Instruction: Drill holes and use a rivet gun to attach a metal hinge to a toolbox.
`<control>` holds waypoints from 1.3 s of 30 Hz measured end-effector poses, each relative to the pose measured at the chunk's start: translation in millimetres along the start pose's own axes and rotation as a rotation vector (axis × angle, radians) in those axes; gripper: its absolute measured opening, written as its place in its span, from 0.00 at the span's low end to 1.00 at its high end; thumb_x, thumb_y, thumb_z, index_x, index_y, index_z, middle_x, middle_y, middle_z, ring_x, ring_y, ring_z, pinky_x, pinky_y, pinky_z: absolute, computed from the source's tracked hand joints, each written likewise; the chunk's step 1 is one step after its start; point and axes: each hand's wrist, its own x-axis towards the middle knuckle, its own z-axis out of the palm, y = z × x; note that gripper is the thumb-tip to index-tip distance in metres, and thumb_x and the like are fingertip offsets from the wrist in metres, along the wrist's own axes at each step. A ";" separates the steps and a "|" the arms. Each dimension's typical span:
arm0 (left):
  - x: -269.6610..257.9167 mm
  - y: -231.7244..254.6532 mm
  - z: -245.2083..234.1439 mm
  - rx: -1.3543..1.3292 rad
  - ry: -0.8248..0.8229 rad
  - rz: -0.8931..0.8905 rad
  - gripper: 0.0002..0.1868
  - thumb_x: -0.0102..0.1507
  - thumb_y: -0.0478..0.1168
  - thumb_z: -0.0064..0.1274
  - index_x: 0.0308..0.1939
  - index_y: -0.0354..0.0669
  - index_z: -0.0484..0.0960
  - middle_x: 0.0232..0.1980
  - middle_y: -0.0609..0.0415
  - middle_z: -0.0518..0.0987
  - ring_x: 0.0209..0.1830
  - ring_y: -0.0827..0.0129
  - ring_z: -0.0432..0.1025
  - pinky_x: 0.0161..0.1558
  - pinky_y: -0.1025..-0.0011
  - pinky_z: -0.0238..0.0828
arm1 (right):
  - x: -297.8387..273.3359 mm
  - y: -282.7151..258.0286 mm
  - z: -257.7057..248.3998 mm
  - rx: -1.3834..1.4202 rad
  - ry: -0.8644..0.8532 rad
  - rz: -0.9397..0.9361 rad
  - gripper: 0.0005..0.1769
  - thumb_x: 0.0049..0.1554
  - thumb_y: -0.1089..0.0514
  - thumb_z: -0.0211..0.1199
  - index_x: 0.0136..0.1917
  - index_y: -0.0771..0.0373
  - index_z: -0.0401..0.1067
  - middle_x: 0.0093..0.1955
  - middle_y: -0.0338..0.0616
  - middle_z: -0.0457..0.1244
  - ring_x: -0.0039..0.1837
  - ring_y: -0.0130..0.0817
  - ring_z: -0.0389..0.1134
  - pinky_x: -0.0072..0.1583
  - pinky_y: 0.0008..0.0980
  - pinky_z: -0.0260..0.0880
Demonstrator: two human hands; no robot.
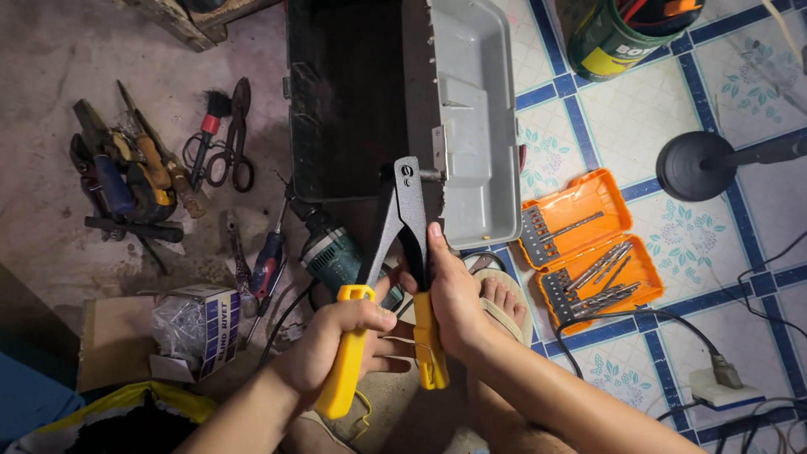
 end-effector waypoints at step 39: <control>23.2 -5.5 69.6 0.417 0.078 -0.119 0.19 0.51 0.41 0.54 0.46 0.45 0.74 0.32 0.55 0.78 0.32 0.69 0.74 0.38 0.71 0.72 | -21.7 -10.7 -85.6 0.128 -0.004 -0.164 0.26 0.65 0.42 0.51 0.52 0.67 0.77 0.47 0.42 0.71 0.50 0.29 0.69 0.56 0.31 0.69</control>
